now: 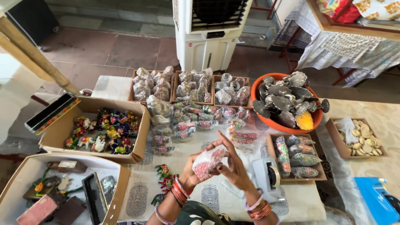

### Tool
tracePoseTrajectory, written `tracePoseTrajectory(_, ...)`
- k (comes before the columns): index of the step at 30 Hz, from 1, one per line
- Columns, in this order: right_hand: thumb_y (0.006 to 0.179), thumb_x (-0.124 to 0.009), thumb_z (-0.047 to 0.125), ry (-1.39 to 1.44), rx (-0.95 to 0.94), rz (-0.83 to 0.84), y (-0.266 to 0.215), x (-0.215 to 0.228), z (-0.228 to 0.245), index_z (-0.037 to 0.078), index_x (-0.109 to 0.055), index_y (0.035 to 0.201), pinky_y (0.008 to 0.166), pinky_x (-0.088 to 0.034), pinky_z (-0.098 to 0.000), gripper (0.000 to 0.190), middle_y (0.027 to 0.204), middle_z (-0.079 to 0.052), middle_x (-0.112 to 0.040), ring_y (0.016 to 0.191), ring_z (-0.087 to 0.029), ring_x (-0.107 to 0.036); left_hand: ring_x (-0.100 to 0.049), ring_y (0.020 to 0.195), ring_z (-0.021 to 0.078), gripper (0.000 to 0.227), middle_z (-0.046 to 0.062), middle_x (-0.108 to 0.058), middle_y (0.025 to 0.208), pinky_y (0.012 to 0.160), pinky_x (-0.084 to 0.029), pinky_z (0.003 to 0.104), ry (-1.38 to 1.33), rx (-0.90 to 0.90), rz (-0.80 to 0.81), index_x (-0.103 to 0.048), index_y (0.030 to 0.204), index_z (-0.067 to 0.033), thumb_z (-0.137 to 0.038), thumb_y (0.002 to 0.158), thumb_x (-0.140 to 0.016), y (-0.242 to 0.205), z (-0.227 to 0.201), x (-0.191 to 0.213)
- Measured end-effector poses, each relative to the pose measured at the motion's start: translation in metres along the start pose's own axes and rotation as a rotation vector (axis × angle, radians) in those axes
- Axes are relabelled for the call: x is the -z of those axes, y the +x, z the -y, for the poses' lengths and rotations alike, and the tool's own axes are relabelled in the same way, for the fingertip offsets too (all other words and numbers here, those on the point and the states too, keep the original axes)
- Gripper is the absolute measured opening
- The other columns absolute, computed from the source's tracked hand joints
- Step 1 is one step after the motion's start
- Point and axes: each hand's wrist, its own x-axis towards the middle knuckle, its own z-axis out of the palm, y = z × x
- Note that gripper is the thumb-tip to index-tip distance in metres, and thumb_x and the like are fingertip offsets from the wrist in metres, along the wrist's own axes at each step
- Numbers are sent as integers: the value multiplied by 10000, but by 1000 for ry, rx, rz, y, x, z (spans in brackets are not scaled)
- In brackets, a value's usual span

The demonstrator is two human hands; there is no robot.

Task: The person wipes small figurines with a cloth, wraps them in bubble wrap, and secures the packaging using a tape dispenser.

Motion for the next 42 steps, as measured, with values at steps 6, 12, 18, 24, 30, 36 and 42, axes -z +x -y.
tracePoseTrajectory(6,860,-793,304,-658,248,284,29,24,41,74,-669,1343,1183,-356,-509,549,1408,-93,-662,1387,-280,-563,-606,863,266,407,158,-629,1120,719,-526,356,-439,197,-85,-532,1267,-40,-401,1089,-468,0,19,140)
tracePoseTrajectory(12,975,-712,304,-281,-76,134,29,36,12,26,-667,1256,809,-590,-270,398,1091,-73,-713,992,-87,-658,-681,978,325,552,144,-676,1129,669,-528,319,-100,224,-75,-580,1340,-110,-554,1037,-455,16,17,73)
tracePoseTrajectory(18,994,-691,329,-59,-278,-136,23,50,-70,-13,-632,1300,564,-314,-230,463,848,32,-546,688,-51,-372,-645,1068,229,500,53,-670,1207,822,-584,425,518,-209,-678,-559,1316,-184,-511,977,-394,25,15,86)
tracePoseTrajectory(24,941,-680,419,121,-220,-189,34,47,-58,5,-563,1366,732,-484,-218,605,1068,-21,-719,864,-42,-584,-552,1290,201,567,87,-591,1366,1099,-453,403,1382,-647,-492,-483,1421,-72,-451,1000,-521,8,-14,-11)
tracePoseTrajectory(30,949,-709,401,206,-158,-199,37,39,-45,-29,-567,1351,858,-536,-264,605,1154,-64,-716,997,-82,-646,-620,1183,209,710,119,-605,1348,1039,-515,382,1372,-479,-463,-487,1429,4,-217,840,-819,18,-23,-19)
tracePoseTrajectory(36,961,-705,345,157,-129,-221,36,38,-42,-18,-586,1323,842,-549,-261,526,1140,-60,-717,972,-75,-646,-651,1137,197,658,123,-665,1292,971,-540,346,1477,-581,-441,-538,1398,32,-192,849,-825,28,-23,-22)
tracePoseTrajectory(42,936,-704,239,-112,-275,-278,34,45,-63,1,-641,1249,629,-488,-268,398,999,-41,-722,748,-74,-587,-702,815,169,496,139,-757,1035,616,-596,307,1436,-493,-639,-614,1335,36,-188,909,-732,39,-29,-6)
